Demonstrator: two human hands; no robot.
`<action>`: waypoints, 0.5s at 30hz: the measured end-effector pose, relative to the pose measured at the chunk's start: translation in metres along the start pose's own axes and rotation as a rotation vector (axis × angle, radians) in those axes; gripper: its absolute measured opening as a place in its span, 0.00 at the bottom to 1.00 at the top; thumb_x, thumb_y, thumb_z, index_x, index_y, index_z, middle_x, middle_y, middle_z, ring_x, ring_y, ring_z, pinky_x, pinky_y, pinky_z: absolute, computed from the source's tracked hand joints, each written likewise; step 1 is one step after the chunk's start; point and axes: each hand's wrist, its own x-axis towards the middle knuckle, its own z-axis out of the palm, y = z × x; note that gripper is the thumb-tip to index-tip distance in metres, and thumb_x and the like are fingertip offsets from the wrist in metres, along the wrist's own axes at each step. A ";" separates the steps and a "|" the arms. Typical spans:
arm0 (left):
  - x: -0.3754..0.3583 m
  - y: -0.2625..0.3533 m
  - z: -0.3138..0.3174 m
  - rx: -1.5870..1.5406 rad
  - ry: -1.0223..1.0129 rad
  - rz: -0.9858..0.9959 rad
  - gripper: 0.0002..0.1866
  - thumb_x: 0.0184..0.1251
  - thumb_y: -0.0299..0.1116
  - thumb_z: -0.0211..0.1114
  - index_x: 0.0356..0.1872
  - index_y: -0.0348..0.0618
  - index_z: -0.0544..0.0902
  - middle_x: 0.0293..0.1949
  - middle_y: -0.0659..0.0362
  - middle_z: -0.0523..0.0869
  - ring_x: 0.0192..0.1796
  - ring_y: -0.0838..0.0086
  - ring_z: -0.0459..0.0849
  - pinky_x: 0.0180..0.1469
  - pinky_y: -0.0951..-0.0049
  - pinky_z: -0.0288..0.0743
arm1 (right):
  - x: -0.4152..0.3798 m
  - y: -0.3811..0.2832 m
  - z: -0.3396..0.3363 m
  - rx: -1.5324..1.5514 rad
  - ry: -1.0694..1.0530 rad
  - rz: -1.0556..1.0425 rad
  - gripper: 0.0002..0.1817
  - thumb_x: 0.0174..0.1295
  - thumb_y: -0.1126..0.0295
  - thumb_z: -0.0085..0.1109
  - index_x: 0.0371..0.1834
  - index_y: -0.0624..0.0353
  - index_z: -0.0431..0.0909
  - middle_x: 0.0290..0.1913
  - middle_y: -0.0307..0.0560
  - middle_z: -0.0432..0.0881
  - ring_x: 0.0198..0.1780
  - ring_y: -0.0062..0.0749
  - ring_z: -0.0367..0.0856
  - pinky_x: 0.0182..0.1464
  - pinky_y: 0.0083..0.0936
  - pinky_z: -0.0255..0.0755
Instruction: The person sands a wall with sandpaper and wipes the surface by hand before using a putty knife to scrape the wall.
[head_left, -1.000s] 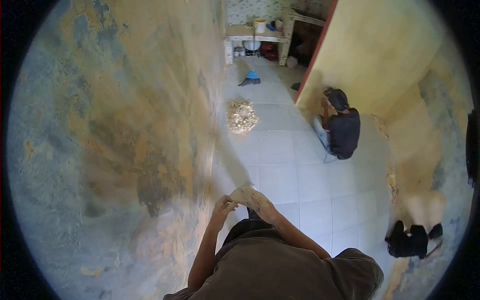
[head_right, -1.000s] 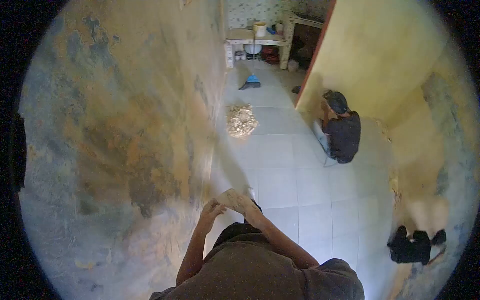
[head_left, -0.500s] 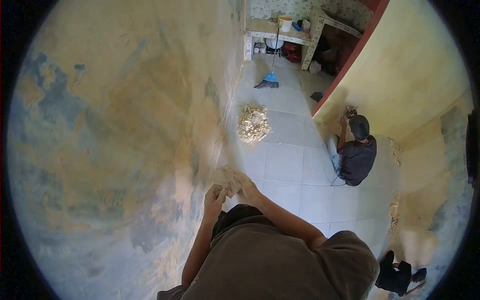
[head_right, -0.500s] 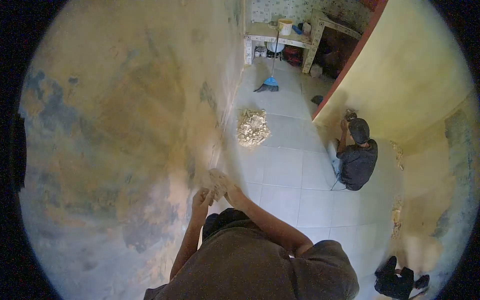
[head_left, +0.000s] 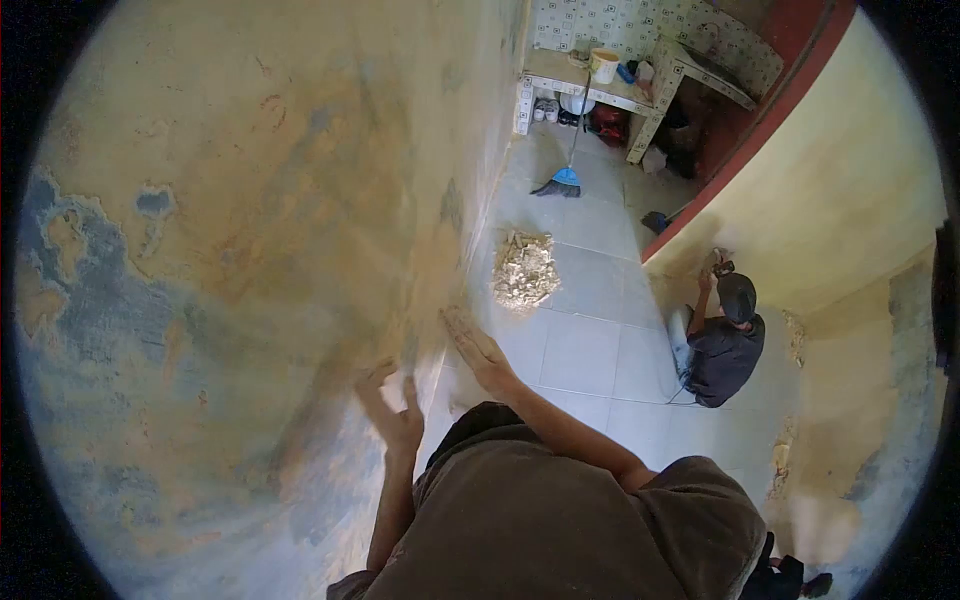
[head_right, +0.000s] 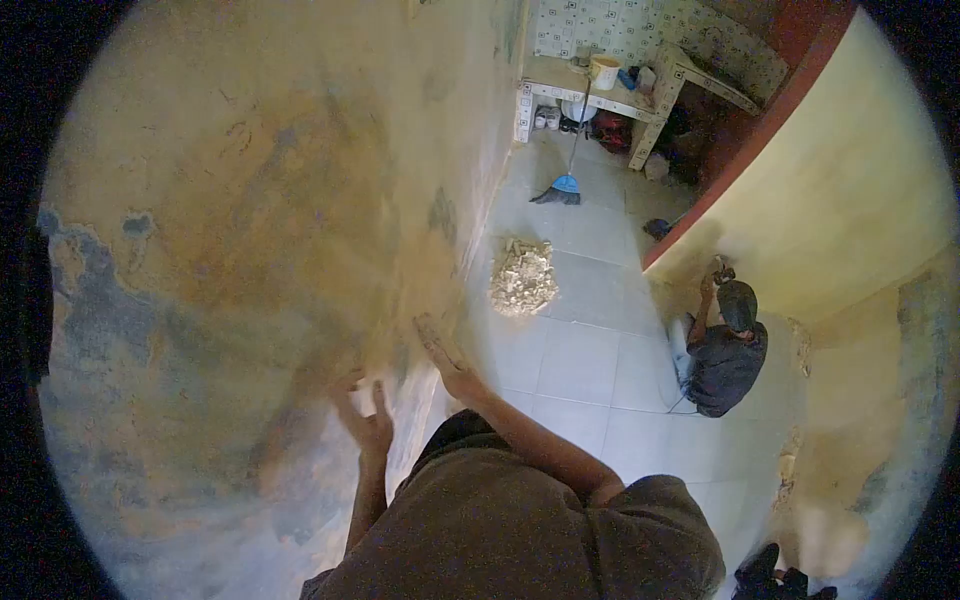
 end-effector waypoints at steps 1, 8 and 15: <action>0.012 0.004 -0.016 0.114 0.102 0.125 0.11 0.63 0.28 0.63 0.45 0.38 0.76 0.46 0.49 0.80 0.50 0.55 0.75 0.52 0.61 0.69 | 0.013 0.002 0.005 -0.012 0.014 -0.035 0.28 0.75 0.71 0.40 0.77 0.61 0.51 0.77 0.51 0.54 0.78 0.37 0.50 0.77 0.31 0.44; 0.026 -0.037 -0.096 0.636 0.687 0.277 0.23 0.67 0.40 0.59 0.58 0.38 0.70 0.66 0.44 0.66 0.68 0.47 0.63 0.67 0.41 0.52 | 0.154 -0.005 0.083 -0.209 0.033 -0.466 0.36 0.70 0.71 0.43 0.78 0.62 0.39 0.80 0.58 0.38 0.81 0.45 0.35 0.77 0.37 0.37; 0.057 -0.032 -0.112 0.905 0.708 0.376 0.34 0.69 0.50 0.57 0.69 0.43 0.62 0.74 0.46 0.57 0.77 0.45 0.49 0.73 0.35 0.35 | 0.210 -0.112 0.157 -0.679 0.192 -0.947 0.37 0.70 0.61 0.38 0.76 0.70 0.40 0.78 0.67 0.35 0.80 0.54 0.31 0.78 0.41 0.28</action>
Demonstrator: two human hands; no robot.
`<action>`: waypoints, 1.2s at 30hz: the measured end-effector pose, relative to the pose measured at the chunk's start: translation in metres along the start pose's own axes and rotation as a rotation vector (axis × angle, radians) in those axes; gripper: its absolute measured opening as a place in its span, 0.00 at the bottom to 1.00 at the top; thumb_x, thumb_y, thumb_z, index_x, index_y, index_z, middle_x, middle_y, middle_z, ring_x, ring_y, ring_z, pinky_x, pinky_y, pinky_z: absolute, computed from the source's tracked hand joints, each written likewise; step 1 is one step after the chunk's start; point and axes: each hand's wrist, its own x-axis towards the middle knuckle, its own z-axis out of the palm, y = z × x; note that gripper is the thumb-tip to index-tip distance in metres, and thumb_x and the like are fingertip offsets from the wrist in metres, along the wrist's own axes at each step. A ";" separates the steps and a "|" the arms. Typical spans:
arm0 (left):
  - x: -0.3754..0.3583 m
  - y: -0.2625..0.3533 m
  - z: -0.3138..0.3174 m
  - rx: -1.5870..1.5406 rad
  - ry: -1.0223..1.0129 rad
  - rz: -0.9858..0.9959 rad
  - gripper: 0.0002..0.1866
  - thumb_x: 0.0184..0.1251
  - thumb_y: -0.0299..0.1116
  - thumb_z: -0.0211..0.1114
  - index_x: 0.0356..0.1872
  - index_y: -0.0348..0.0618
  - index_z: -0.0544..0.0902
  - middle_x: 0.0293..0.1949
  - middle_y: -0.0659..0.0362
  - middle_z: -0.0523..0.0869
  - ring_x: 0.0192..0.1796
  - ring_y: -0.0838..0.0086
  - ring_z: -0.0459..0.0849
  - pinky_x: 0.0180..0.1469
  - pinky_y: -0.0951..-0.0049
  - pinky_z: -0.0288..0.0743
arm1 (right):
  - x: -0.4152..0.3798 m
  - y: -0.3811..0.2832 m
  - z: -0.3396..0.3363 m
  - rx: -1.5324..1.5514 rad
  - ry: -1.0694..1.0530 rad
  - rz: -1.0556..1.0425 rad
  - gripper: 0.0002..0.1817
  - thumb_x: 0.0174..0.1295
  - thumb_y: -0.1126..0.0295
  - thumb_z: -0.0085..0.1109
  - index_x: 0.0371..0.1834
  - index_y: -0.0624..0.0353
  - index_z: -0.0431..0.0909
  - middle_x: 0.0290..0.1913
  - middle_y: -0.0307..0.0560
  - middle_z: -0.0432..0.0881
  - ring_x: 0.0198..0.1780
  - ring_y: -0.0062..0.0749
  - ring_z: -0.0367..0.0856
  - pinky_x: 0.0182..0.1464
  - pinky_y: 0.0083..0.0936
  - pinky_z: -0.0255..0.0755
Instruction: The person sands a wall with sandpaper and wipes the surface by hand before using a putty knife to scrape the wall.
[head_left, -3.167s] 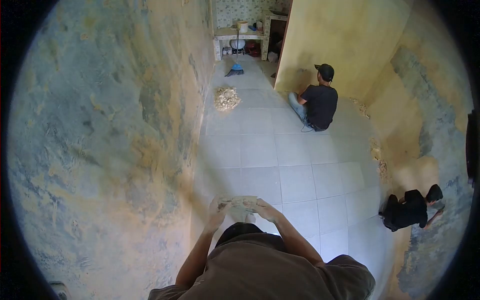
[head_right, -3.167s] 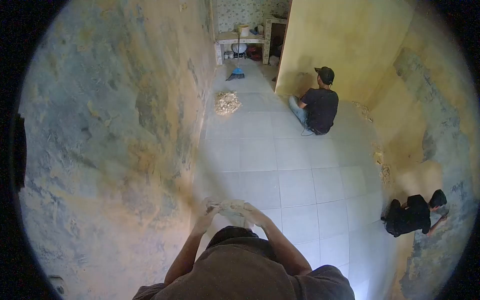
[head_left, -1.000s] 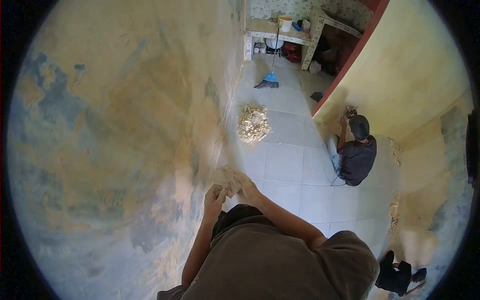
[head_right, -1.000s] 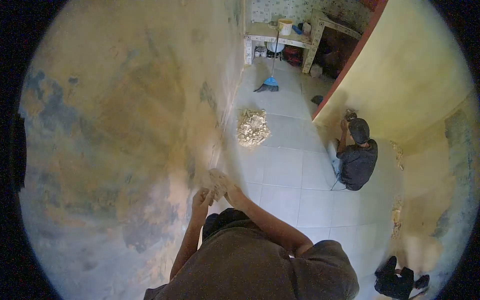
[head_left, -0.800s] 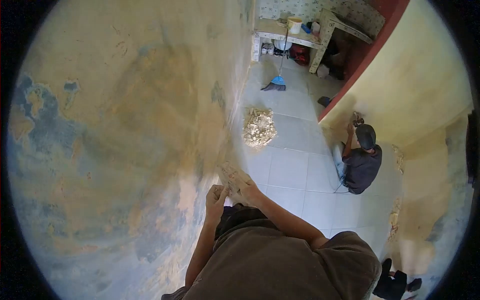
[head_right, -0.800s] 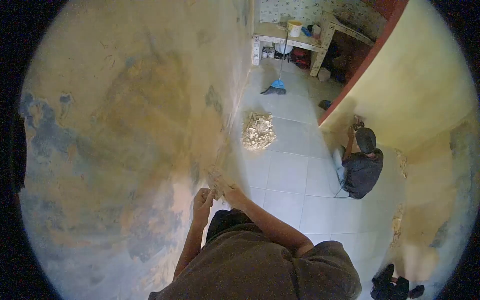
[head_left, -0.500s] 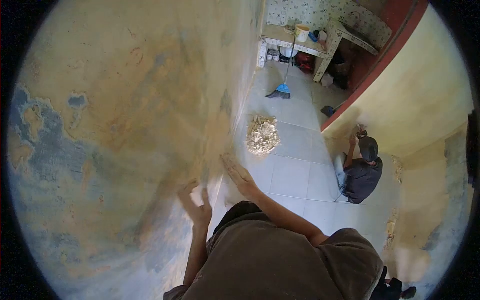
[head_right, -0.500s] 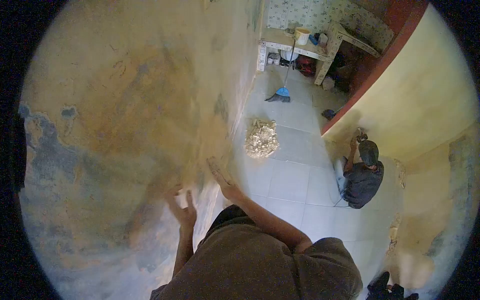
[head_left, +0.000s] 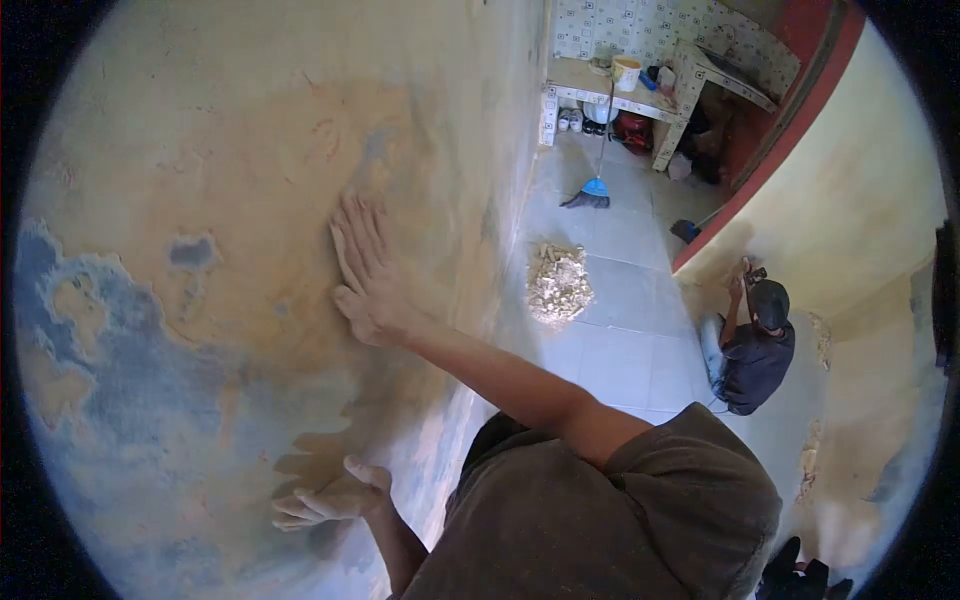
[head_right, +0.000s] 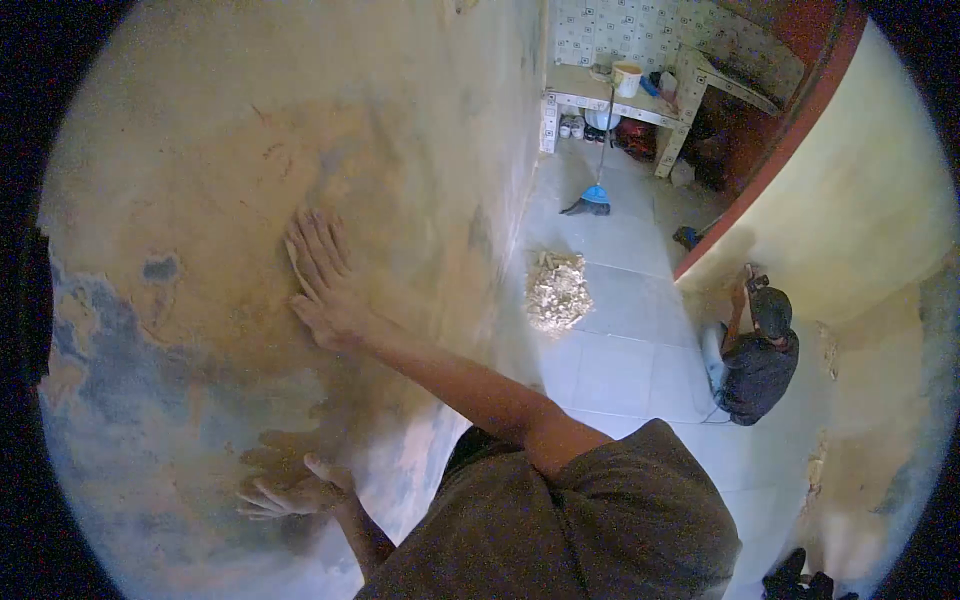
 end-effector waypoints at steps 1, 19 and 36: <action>-0.001 0.000 0.003 0.049 0.005 0.010 0.35 0.68 0.51 0.58 0.70 0.43 0.62 0.74 0.45 0.57 0.77 0.45 0.49 0.73 0.36 0.35 | -0.020 0.016 0.005 -0.038 0.014 0.017 0.37 0.71 0.60 0.37 0.76 0.71 0.40 0.78 0.68 0.36 0.80 0.54 0.31 0.78 0.41 0.28; -0.054 -0.040 0.011 0.318 -0.130 0.081 0.34 0.67 0.50 0.55 0.69 0.44 0.62 0.71 0.39 0.63 0.73 0.41 0.59 0.72 0.39 0.40 | -0.059 0.127 0.016 0.186 -0.005 0.435 0.34 0.70 0.62 0.35 0.76 0.71 0.45 0.77 0.69 0.42 0.79 0.55 0.36 0.78 0.41 0.29; -0.016 0.000 0.008 0.269 -0.117 0.047 0.31 0.69 0.49 0.55 0.67 0.40 0.64 0.69 0.38 0.67 0.72 0.43 0.62 0.72 0.42 0.44 | -0.156 0.144 0.056 0.495 -0.052 0.841 0.31 0.76 0.58 0.27 0.74 0.71 0.50 0.76 0.65 0.50 0.79 0.49 0.44 0.78 0.34 0.35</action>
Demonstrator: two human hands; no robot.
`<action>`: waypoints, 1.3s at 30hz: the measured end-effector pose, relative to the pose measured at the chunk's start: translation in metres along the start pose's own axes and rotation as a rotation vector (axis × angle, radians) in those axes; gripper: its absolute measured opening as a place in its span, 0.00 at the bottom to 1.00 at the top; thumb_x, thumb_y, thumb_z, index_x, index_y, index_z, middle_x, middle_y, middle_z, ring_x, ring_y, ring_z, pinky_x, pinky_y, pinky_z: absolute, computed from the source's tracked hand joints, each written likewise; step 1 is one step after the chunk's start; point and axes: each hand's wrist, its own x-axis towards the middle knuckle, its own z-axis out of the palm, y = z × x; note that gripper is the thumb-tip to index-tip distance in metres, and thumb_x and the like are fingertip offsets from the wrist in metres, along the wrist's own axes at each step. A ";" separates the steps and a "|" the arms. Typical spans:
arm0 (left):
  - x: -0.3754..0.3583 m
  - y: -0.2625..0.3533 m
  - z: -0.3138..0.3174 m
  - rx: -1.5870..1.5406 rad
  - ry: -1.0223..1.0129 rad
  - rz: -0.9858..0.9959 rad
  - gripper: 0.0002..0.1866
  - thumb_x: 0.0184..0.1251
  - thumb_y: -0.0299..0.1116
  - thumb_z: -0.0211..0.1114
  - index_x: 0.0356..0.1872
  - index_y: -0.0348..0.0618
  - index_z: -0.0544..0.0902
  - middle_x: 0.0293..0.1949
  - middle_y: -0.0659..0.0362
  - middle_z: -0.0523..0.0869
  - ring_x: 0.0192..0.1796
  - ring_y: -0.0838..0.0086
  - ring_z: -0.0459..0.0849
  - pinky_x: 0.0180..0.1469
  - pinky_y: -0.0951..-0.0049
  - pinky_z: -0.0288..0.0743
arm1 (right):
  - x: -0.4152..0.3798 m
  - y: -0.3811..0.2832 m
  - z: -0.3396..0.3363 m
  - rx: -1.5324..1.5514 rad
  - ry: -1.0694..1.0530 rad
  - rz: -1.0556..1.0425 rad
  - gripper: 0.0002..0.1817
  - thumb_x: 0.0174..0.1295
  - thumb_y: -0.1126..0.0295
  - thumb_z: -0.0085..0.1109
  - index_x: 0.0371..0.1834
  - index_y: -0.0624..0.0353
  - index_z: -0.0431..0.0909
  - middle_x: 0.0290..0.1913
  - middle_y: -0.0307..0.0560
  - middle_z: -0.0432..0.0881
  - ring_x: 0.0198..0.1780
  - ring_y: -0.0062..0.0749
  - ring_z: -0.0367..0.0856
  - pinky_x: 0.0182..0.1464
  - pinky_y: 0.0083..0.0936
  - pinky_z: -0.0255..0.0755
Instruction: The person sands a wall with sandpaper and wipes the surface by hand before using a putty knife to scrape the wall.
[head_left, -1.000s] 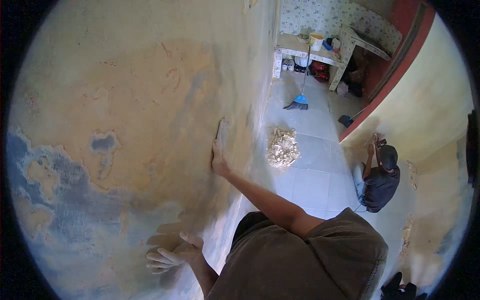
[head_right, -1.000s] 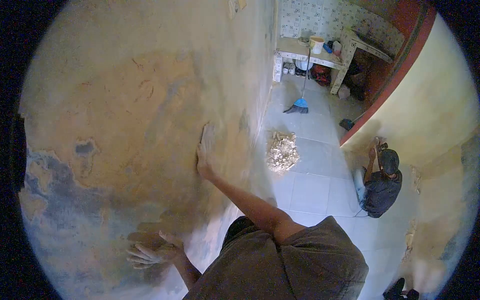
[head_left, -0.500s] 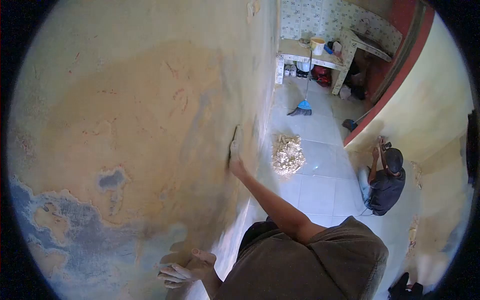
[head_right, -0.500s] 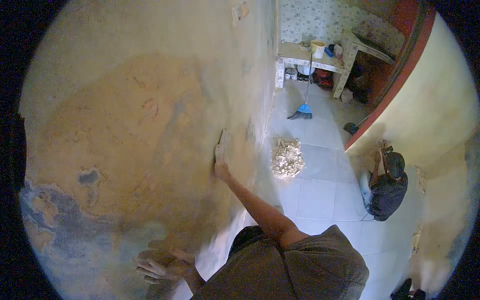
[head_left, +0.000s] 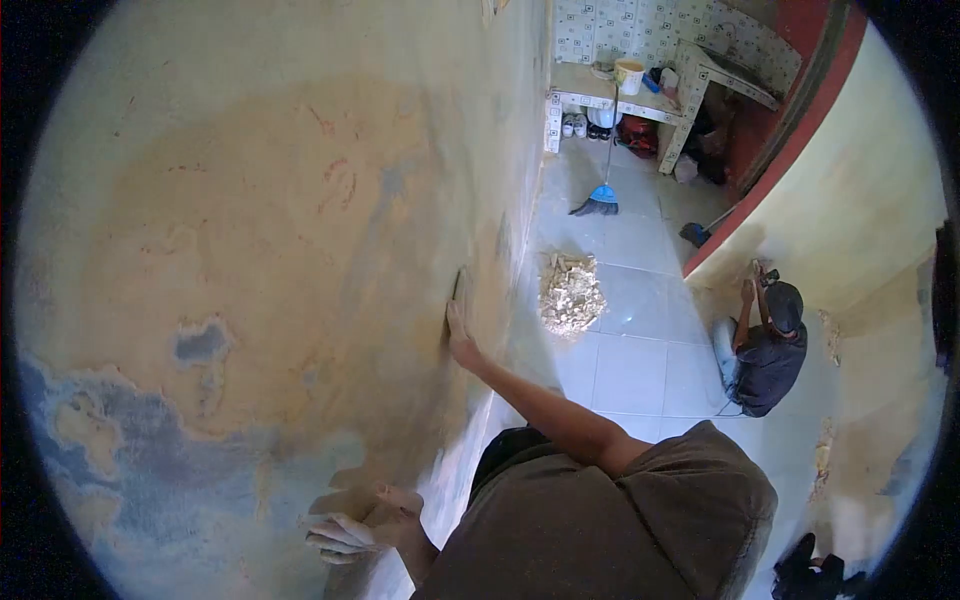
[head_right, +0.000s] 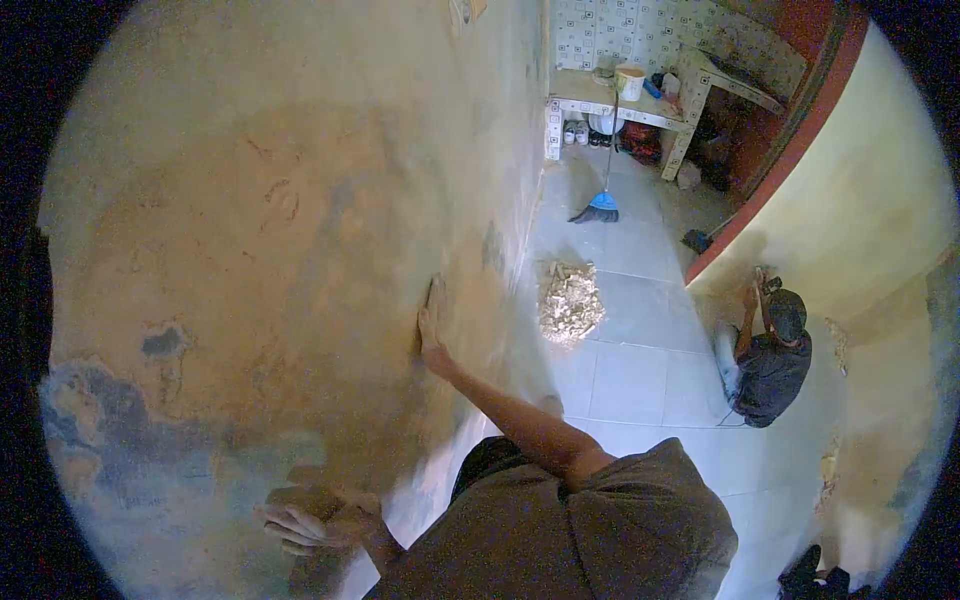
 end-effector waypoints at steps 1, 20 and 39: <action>0.005 0.003 0.002 0.008 0.023 0.005 0.31 0.69 0.49 0.55 0.66 0.40 0.64 0.69 0.38 0.67 0.72 0.43 0.62 0.72 0.42 0.44 | 0.004 -0.019 0.006 0.014 0.011 0.003 0.32 0.75 0.57 0.28 0.74 0.70 0.51 0.76 0.65 0.50 0.78 0.50 0.44 0.78 0.35 0.35; 0.003 0.001 0.001 -0.121 0.003 -0.018 0.29 0.70 0.48 0.56 0.66 0.42 0.67 0.69 0.40 0.67 0.73 0.45 0.61 0.72 0.44 0.44 | -0.012 -0.108 0.021 -0.213 0.058 -0.284 0.38 0.70 0.64 0.39 0.76 0.72 0.36 0.79 0.66 0.33 0.80 0.55 0.27 0.77 0.44 0.20; 0.008 0.002 0.005 -0.112 0.104 -0.014 0.27 0.71 0.51 0.53 0.64 0.47 0.69 0.67 0.42 0.72 0.71 0.45 0.66 0.71 0.45 0.50 | 0.064 -0.249 -0.004 -0.485 0.085 -0.788 0.38 0.70 0.61 0.39 0.74 0.76 0.40 0.78 0.70 0.35 0.79 0.59 0.26 0.78 0.48 0.24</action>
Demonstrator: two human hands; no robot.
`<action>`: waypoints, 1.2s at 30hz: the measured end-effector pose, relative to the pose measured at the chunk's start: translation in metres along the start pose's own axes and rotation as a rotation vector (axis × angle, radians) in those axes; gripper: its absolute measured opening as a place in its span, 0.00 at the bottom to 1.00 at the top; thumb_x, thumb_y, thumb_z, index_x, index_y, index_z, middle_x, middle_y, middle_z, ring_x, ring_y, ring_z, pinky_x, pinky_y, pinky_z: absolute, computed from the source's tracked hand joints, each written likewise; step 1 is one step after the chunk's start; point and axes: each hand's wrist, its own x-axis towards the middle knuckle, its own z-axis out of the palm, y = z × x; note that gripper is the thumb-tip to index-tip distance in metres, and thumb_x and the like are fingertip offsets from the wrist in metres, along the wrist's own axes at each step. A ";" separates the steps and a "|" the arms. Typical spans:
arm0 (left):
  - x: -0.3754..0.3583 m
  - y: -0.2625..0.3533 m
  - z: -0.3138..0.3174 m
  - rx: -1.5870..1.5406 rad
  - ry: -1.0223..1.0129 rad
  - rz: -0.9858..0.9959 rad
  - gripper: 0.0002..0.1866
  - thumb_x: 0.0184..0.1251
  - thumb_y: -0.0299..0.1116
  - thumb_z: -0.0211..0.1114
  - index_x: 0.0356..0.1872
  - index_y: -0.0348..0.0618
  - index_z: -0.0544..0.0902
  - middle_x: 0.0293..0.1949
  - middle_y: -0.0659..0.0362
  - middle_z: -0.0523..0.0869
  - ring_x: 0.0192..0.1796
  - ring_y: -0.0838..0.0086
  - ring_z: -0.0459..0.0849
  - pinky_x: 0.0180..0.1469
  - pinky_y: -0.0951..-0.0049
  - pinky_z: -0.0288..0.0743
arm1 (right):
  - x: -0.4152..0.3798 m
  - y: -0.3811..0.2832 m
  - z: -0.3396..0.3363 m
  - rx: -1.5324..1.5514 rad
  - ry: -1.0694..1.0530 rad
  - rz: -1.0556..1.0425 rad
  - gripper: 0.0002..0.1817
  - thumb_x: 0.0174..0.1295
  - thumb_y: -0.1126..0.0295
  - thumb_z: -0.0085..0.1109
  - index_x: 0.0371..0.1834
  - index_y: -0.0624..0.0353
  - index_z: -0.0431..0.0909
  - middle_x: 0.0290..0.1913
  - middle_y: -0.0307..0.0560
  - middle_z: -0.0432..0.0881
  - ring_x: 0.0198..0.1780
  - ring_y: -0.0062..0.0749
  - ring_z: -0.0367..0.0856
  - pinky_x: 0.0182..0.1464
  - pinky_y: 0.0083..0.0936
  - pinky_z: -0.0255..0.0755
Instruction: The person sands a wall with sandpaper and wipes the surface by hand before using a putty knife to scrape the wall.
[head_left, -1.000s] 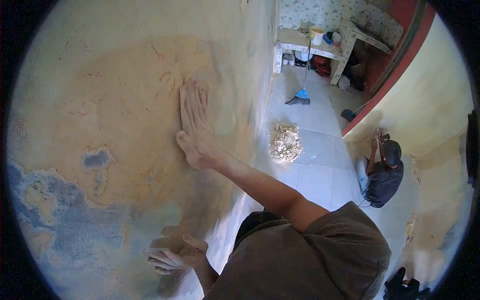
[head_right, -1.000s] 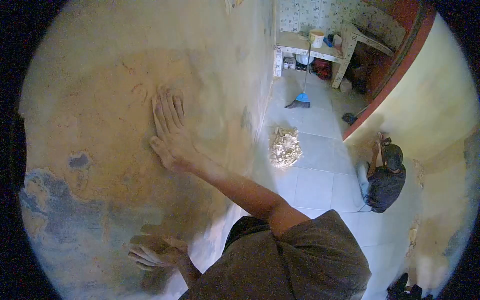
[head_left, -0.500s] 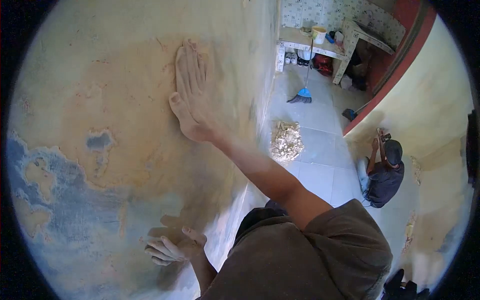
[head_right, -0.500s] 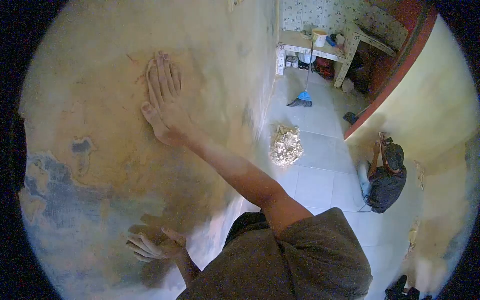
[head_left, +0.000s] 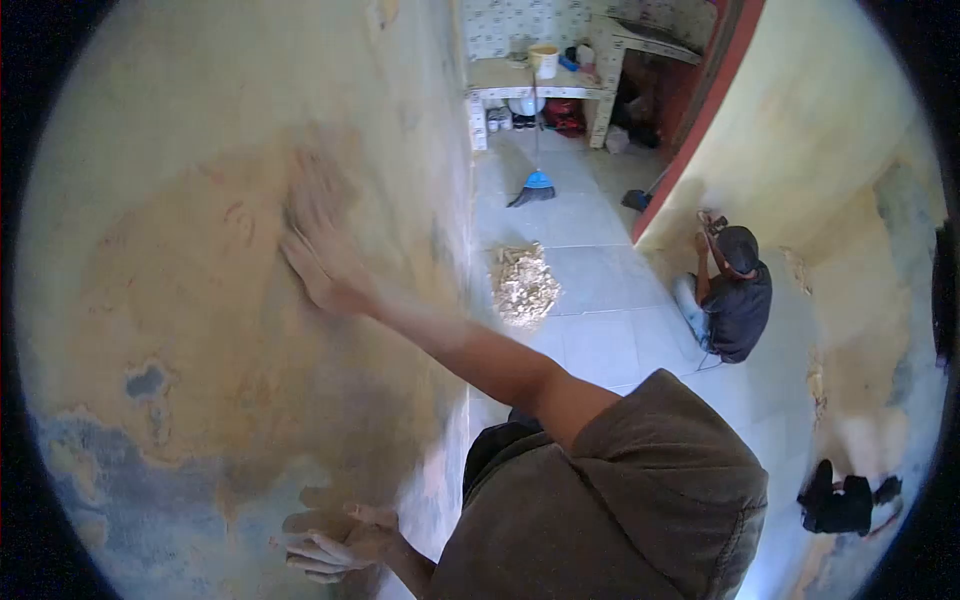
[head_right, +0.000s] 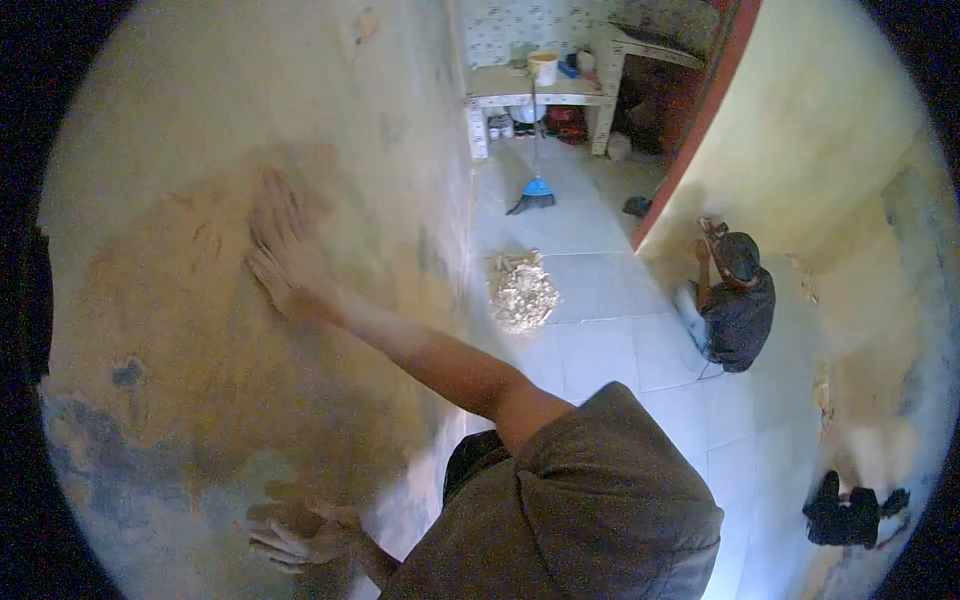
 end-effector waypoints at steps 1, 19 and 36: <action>-0.002 0.000 0.001 -0.004 0.002 -0.001 0.27 0.71 0.51 0.53 0.63 0.47 0.69 0.67 0.42 0.72 0.71 0.46 0.66 0.70 0.45 0.51 | 0.027 -0.003 -0.009 -0.041 -0.019 0.004 0.37 0.70 0.60 0.39 0.74 0.76 0.41 0.78 0.69 0.35 0.79 0.59 0.27 0.78 0.47 0.24; -0.011 0.002 0.003 0.125 -0.016 -0.048 0.30 0.65 0.52 0.55 0.58 0.36 0.74 0.61 0.36 0.75 0.66 0.42 0.70 0.68 0.47 0.53 | 0.028 -0.026 -0.019 -0.138 -0.156 -0.044 0.38 0.69 0.62 0.39 0.75 0.74 0.39 0.79 0.66 0.33 0.80 0.57 0.25 0.77 0.50 0.22; 0.015 0.001 -0.010 -0.206 0.099 -0.051 0.24 0.63 0.38 0.67 0.56 0.37 0.72 0.49 0.47 0.78 0.53 0.56 0.75 0.57 0.57 0.65 | -0.346 0.011 -0.123 0.191 -0.590 0.742 0.27 0.78 0.59 0.31 0.74 0.61 0.56 0.77 0.53 0.55 0.77 0.43 0.52 0.77 0.33 0.45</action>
